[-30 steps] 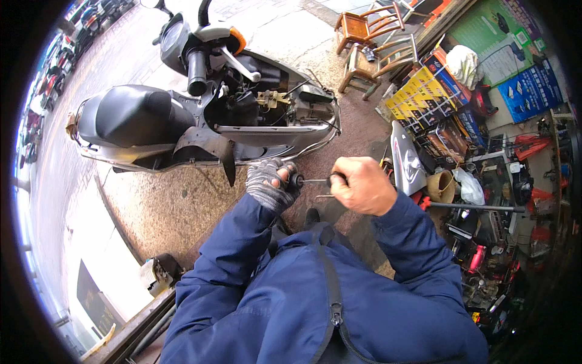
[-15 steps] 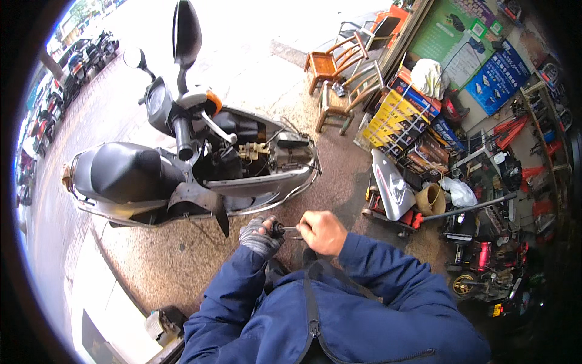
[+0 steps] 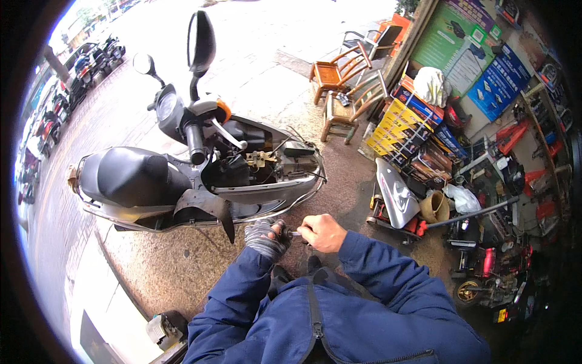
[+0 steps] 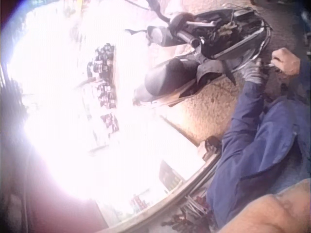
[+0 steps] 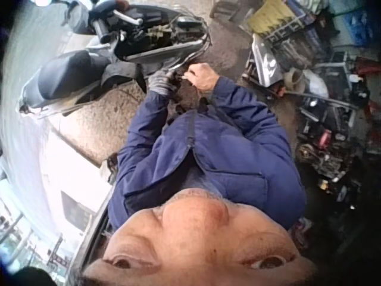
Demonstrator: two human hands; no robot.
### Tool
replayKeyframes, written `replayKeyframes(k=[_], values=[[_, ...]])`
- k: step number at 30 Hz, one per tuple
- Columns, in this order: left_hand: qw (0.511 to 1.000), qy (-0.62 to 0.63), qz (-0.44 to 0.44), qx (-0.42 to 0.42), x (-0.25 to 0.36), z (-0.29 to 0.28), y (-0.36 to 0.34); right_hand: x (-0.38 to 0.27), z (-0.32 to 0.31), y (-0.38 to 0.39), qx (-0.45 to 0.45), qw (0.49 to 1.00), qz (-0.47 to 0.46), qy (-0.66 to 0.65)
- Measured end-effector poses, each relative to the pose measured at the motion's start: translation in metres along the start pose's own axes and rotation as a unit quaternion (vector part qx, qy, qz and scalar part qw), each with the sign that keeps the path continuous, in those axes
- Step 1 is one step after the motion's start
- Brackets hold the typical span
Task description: The person removes a small electrical component from a scooter, then uses a multimeter to test its terminals while seated. After testing, the person reconnects the component to the scooter wiring and checks the headlight.
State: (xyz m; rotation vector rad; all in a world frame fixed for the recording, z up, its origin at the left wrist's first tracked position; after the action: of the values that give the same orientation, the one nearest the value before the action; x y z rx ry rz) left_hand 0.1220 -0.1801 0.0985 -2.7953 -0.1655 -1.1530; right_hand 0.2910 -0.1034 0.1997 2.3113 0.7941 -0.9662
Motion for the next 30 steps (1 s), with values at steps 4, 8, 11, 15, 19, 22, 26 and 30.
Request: replayKeyframes(k=[4, 8, 11, 15, 19, 22, 26, 30], values=[[0.978, 0.191, 0.077, 0.044, 0.002, -0.018, 0.012, -0.009, -0.003, 0.007, 0.026, 0.998, -0.056, -0.031], [0.781, 0.55, -0.234, 0.181, -0.005, -0.034, 0.024, -0.025, 0.0, 0.013, 0.115, 0.979, -0.165, 0.041], [0.633, 0.686, -0.34, 0.118, -0.007, -0.026, 0.022, -0.038, 0.014, 0.017, 0.126, 0.953, -0.261, 0.093], [0.545, 0.787, -0.26, 0.125, -0.017, -0.011, 0.016, -0.045, 0.031, 0.022, 0.108, 0.931, -0.324, 0.128], [0.61, 0.7, -0.246, 0.278, -0.033, -0.009, 0.016, -0.04, 0.038, 0.023, 0.134, 0.942, -0.298, 0.079], [0.643, 0.633, -0.245, 0.354, -0.037, -0.018, 0.009, -0.029, 0.038, 0.018, 0.188, 0.953, -0.226, 0.074], [0.664, 0.588, -0.187, 0.422, -0.032, -0.03, 0.001, -0.008, 0.05, 0.012, 0.07, 0.98, 0.106, -0.152], [0.612, 0.655, -0.181, 0.405, -0.028, -0.038, -0.002, -0.007, 0.047, 0.012, -0.007, 0.978, 0.044, -0.202]])
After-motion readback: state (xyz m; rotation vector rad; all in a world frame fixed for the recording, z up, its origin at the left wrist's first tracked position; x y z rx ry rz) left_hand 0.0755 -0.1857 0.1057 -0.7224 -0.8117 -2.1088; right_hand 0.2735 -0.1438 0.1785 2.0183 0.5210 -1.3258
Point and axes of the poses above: each hand's wrist, its own y-axis away from the middle knuckle, its own z-axis out of the palm, x = y × z, the point moved 2 cm from there along -y, towards the middle knuckle, and after that the axes turned 8 degrees about z, right-handed, at the moved point
